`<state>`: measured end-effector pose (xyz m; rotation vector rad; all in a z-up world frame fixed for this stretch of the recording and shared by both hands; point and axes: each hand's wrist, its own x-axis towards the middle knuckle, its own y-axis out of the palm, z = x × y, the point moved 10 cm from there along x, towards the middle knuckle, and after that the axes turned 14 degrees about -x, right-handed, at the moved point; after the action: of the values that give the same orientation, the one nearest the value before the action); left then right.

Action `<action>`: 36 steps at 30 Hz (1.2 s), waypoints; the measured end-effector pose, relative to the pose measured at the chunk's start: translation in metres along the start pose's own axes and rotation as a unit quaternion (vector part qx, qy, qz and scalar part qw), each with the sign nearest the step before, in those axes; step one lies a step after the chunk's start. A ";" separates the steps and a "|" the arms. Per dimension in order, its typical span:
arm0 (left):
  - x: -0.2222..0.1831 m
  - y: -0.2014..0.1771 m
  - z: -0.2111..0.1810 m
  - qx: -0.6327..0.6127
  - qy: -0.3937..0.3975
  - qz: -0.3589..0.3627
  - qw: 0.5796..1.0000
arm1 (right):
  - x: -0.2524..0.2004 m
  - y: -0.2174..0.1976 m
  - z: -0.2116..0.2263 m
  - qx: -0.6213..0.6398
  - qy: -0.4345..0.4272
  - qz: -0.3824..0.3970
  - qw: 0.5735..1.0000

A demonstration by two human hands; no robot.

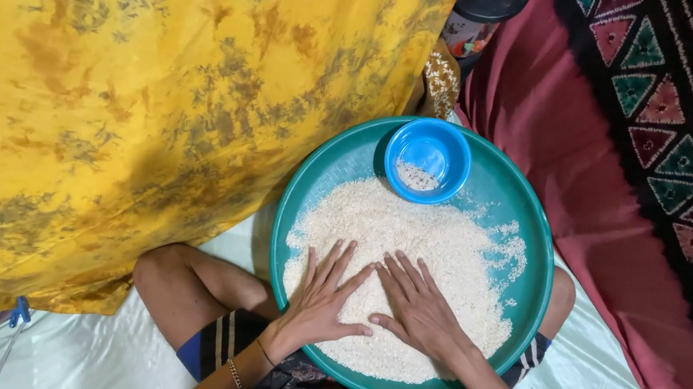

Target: The person sorts through a large green tray of white rice by hand, picking out and placing small stones and impurities into a blue bowl.

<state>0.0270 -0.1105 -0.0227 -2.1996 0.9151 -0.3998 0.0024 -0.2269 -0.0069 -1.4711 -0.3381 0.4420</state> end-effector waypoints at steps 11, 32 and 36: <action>0.030 -0.004 0.049 0.020 -0.168 0.060 0.984 | 0.033 0.008 -0.023 -0.046 0.075 0.150 0.985; 0.052 -0.071 -0.017 -0.198 -0.102 -0.023 0.975 | 0.027 -0.090 -0.044 0.037 0.125 0.066 0.989; 0.049 -0.082 -0.050 -0.159 -0.011 -0.048 0.986 | 0.006 -0.089 -0.058 0.100 0.141 0.099 0.980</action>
<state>0.0765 -0.1294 0.0716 -2.5405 0.9147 -0.2888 0.0427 -0.2784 0.0772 -1.3516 0.0789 0.4055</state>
